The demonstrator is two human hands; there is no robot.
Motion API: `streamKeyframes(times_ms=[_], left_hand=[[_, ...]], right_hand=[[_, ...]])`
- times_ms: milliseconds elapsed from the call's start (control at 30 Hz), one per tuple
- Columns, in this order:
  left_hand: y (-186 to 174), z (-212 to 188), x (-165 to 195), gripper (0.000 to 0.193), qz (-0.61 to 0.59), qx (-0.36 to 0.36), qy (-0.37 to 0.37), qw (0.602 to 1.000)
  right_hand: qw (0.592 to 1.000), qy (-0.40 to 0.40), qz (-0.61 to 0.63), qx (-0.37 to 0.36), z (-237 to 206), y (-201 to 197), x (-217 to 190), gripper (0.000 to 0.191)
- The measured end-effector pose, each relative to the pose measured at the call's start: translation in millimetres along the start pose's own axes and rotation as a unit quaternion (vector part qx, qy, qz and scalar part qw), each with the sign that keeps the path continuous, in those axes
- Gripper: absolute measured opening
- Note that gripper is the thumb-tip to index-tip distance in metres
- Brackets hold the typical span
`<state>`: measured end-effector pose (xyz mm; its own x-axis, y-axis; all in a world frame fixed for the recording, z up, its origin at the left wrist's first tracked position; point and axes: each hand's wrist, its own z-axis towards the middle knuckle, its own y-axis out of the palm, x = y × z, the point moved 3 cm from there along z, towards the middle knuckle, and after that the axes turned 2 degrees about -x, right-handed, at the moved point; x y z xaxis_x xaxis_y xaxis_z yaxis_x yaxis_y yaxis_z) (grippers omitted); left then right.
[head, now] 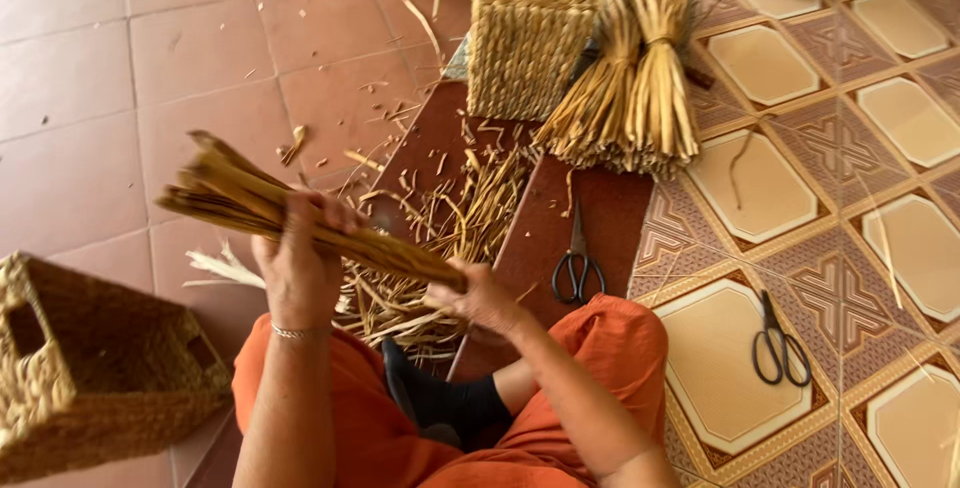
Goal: The person sits on the floor and processes bundles of dried plant strips. They use shears to trim the ends of the strips and separate them into smaller bundles, placing the finished bundles on the floor.
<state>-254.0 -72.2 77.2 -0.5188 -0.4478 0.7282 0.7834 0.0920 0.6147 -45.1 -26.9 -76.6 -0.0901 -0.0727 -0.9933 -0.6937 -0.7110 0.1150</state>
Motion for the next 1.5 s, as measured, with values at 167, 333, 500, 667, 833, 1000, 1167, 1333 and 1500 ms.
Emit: streamKeyframes(times_ms=[167, 333, 500, 667, 833, 1000, 1167, 1333, 1500], left_hand=[[-19, 0, 27, 0.022, -0.061, 0.052, 0.071, 0.994], [-30, -5, 49, 0.02, -0.017, 0.084, 0.127, 0.988], [-55, -26, 104, 0.031, 0.013, 0.109, 0.236, 0.966], [-61, -29, 124, 0.028, 0.033, 0.14, 0.259, 0.955], [-40, 1, 149, 0.02, 0.111, 0.094, 0.271, 0.951], [-11, 58, 196, 0.013, 0.193, 0.044, 0.324, 0.925], [8, 107, 163, 0.005, 0.255, 0.011, 0.338, 0.906], [38, 132, 74, 0.011, 0.278, -0.006, 0.235, 0.931], [78, 110, 14, 0.015, 0.291, -0.084, 0.177, 0.937]], right_hand=[[0.88, -0.073, -0.454, 0.119, 7, -46, 8, 0.024], [0.877, -0.094, -0.454, 0.124, 11, -67, 16, 0.027], [0.847, -0.034, -0.515, 0.129, -2, -83, 39, 0.022], [0.897, 0.055, -0.393, 0.195, -33, -86, 46, 0.023], [0.832, 0.046, -0.495, 0.244, -34, -84, 34, 0.022], [0.801, 0.069, -0.525, 0.281, -32, -89, 31, 0.029], [0.763, 0.039, -0.587, 0.269, -18, -77, 19, 0.101], [0.878, -0.176, -0.372, 0.244, 7, -36, -51, 0.11], [0.905, -0.311, -0.27, 0.104, 49, 1, -117, 0.133]])
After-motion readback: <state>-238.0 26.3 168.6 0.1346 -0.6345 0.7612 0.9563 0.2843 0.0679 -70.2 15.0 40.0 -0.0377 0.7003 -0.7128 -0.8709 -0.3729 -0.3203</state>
